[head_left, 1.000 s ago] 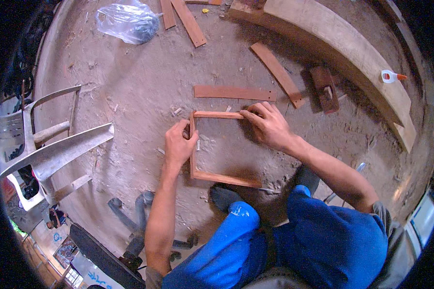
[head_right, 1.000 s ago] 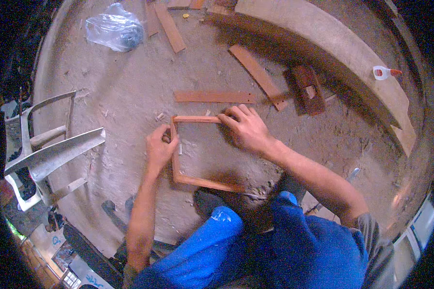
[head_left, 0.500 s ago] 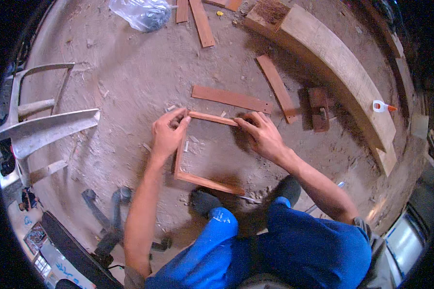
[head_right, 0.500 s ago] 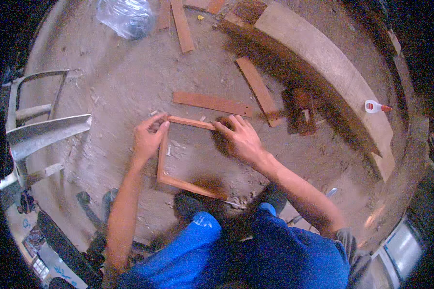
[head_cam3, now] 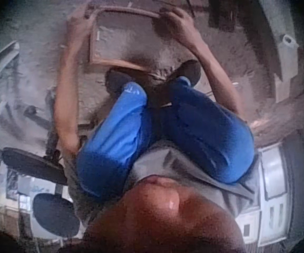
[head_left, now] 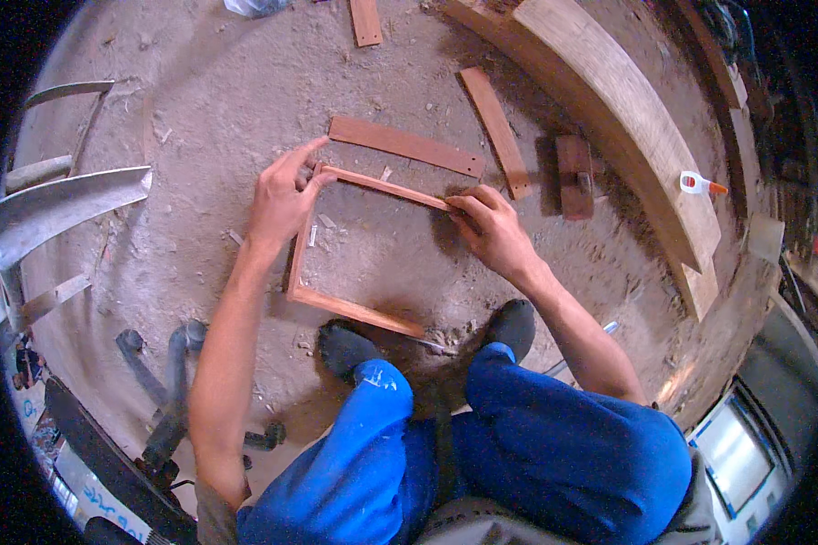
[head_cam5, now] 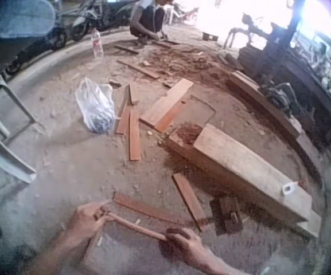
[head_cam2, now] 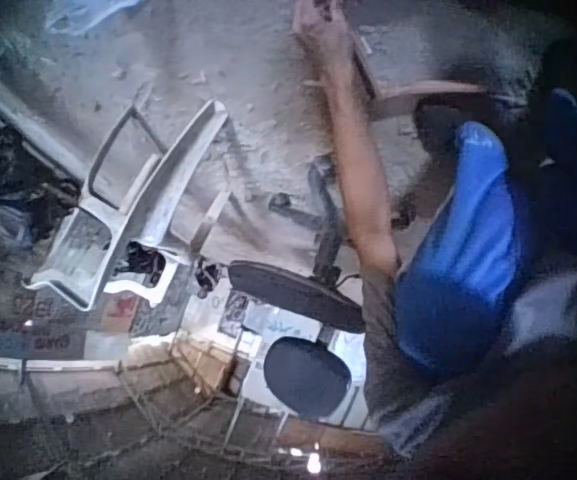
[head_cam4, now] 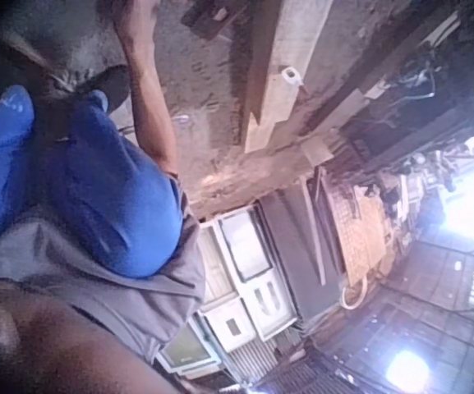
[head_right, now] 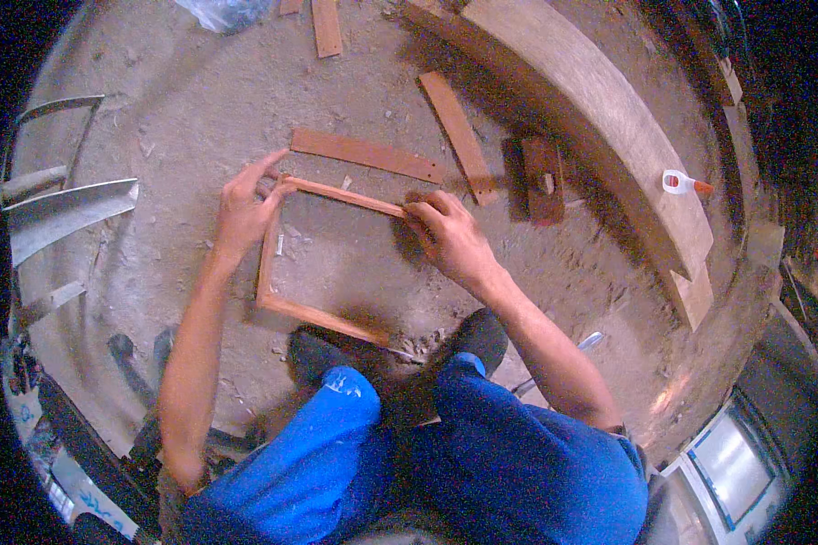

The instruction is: The person applies adhesive to wood pieces and fits them together, using a mallet to secure the joints.

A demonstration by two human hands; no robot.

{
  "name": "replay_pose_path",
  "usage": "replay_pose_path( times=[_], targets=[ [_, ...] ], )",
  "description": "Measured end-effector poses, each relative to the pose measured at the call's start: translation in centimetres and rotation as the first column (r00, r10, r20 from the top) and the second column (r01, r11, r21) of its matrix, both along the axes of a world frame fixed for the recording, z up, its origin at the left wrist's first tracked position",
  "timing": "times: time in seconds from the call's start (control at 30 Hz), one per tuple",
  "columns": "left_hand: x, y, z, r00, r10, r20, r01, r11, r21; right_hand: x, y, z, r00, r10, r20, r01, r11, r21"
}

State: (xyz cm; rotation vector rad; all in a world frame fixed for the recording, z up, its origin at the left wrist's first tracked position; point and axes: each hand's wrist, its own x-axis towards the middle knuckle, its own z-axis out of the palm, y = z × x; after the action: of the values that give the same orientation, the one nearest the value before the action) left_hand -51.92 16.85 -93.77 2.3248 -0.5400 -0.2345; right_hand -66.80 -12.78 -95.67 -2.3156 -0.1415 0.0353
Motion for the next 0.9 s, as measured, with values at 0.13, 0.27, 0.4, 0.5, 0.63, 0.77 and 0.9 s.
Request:
replay_pose_path(
  times=[0.13,0.27,0.4,0.5,0.63,0.77,0.9],
  targets=[
    [-0.9,1.2,-0.8,0.94,0.265,-0.214,-0.276,0.961,-0.027,-0.3,0.6,0.1,0.997,-0.041,-0.065,0.04,0.999,-0.009],
    [-2.4,1.0,-0.9,0.949,0.296,-0.11,-0.28,0.95,0.14,-0.3,0.4,-0.6,0.996,-0.069,0.062,0.067,0.997,0.027],
    [-2.3,-0.1,0.9,0.951,0.302,0.06,-0.302,0.953,-0.013,-0.3,0.5,-0.1,0.994,-0.094,0.054,0.091,0.994,0.053],
    [-1.4,-2.1,4.3,0.95,0.224,0.216,-0.218,0.975,-0.05,-0.3,0.3,0.0,0.987,-0.147,0.06,0.143,0.988,0.064],
    [-0.3,-4.5,9.7,0.856,0.042,0.515,-0.072,0.997,0.039,0.4,1.2,-0.4,0.97,-0.197,0.142,0.177,0.974,0.141],
    [0.2,-6.1,11.7,0.842,-0.067,0.536,0.013,0.994,0.105,0.9,1.7,-0.6,0.95,-0.258,0.173,0.231,0.959,0.162],
    [-0.8,-8.3,12.9,0.792,-0.178,0.585,0.077,0.978,0.193,0.6,1.3,-1.6,0.95,-0.268,0.158,0.236,0.952,0.196]
  ],
)
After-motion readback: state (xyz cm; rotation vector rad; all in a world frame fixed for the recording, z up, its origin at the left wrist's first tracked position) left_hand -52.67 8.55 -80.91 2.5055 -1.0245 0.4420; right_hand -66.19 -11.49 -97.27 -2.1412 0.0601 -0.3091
